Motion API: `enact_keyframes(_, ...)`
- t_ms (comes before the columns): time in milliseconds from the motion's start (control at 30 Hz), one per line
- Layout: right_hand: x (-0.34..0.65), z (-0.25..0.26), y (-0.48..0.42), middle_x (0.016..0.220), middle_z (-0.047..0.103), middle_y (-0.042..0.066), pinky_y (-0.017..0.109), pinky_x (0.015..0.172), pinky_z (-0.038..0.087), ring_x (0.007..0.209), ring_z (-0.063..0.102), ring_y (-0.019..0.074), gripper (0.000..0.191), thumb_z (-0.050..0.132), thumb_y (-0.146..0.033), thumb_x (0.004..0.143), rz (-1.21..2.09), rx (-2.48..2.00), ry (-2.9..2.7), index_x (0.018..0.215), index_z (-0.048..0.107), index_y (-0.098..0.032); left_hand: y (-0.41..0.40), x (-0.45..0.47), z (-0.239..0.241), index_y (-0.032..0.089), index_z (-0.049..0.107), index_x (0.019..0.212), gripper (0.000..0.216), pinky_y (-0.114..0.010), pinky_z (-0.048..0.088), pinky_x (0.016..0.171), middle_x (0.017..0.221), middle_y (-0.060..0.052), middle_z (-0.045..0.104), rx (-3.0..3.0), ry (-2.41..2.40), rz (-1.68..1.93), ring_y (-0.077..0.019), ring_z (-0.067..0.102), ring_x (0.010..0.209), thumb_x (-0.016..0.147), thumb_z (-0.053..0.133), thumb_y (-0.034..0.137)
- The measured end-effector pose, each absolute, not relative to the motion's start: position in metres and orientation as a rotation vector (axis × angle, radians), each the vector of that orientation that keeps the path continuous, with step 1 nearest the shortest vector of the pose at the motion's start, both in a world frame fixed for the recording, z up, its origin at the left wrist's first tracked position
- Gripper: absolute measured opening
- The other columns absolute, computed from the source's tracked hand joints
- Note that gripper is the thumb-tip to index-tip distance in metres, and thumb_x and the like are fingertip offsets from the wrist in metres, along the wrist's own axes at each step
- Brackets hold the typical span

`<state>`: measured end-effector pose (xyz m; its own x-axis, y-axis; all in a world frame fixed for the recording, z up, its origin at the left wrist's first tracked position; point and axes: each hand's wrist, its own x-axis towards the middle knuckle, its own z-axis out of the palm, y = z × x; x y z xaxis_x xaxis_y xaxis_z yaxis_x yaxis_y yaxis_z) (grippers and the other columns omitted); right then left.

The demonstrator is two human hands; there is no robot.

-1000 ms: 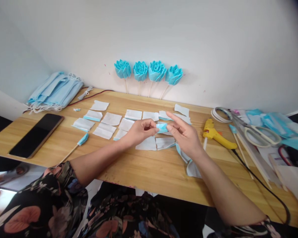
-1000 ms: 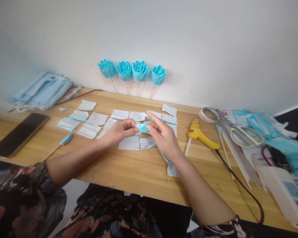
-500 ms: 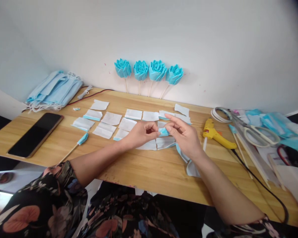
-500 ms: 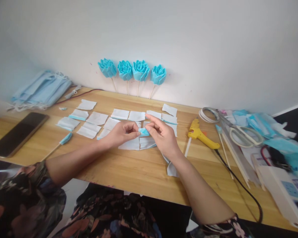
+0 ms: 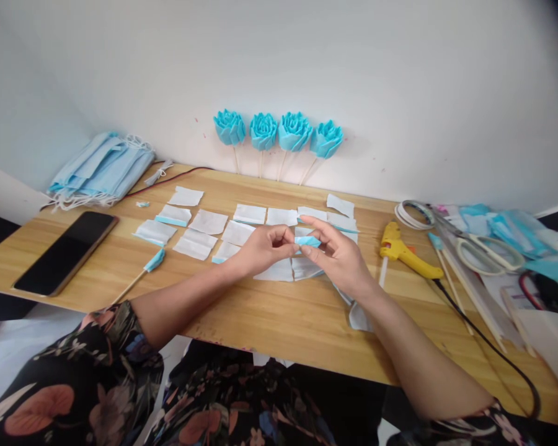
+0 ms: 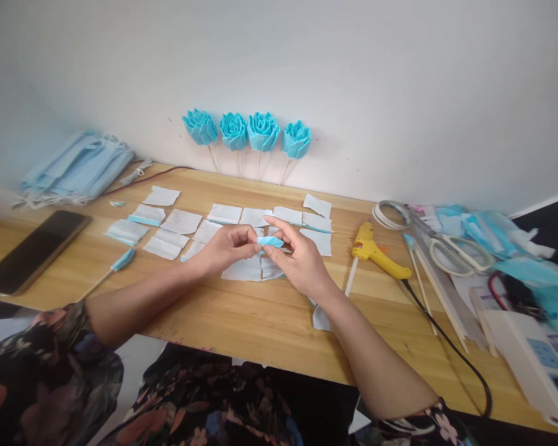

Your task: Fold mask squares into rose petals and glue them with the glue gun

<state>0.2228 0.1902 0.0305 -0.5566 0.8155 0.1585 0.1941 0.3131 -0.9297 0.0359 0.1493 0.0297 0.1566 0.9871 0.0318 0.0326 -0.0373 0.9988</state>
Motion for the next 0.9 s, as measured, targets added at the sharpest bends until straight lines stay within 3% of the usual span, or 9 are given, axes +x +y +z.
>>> enact_keyframes(200,0.2284,0.0319,0.1952,0.082,0.063,0.0,0.034,0.073,0.051,0.075,0.059,0.0153,0.048,0.061,-0.035,0.091,1.241,-0.938,-1.926,0.139,0.056,-0.027,0.1491,0.0354,0.0341,0.017,0.052,0.07,0.02,-0.025,0.027,0.057,0.061,0.005,0.044,1.279,1.108,1.089,-0.0078,0.036,0.058,0.077,0.066,0.03)
enact_keyframes(400,0.2273,0.0302,0.1975,0.095,0.068,0.002,0.036,0.084,0.052,0.088,0.063,0.0166,0.053,0.069,-0.035,0.086,1.297,-0.867,-1.772,0.137,0.056,-0.028,0.1493,0.0364,0.031,0.017,0.052,0.068,0.022,-0.025,0.027,0.056,0.06,0.005,0.044,1.331,1.146,1.074,-0.0075,0.035,0.057,0.077,0.066,0.031)
enact_keyframes(700,0.2239,0.0343,0.192,0.079,0.063,-0.002,0.032,0.075,0.05,0.076,0.061,0.0137,0.046,0.068,-0.028,0.085,1.206,-0.902,-1.841,0.129,0.061,-0.023,0.1501,0.0357,0.031,0.016,0.059,0.074,0.026,-0.026,0.034,0.061,0.065,0.002,0.052,1.395,1.093,1.07,-0.0095,0.043,0.062,0.081,0.067,0.039)
enact_keyframes(900,0.2246,0.036,0.1906,0.076,0.065,-0.002,0.032,0.073,0.049,0.073,0.061,0.014,0.038,0.066,-0.027,0.087,1.142,-0.9,-1.921,0.124,0.065,-0.023,0.1488,0.0357,0.028,0.016,0.057,0.073,0.02,-0.025,0.028,0.056,0.062,0.004,0.046,1.433,1.089,1.114,-0.008,0.036,0.058,0.08,0.067,0.032)
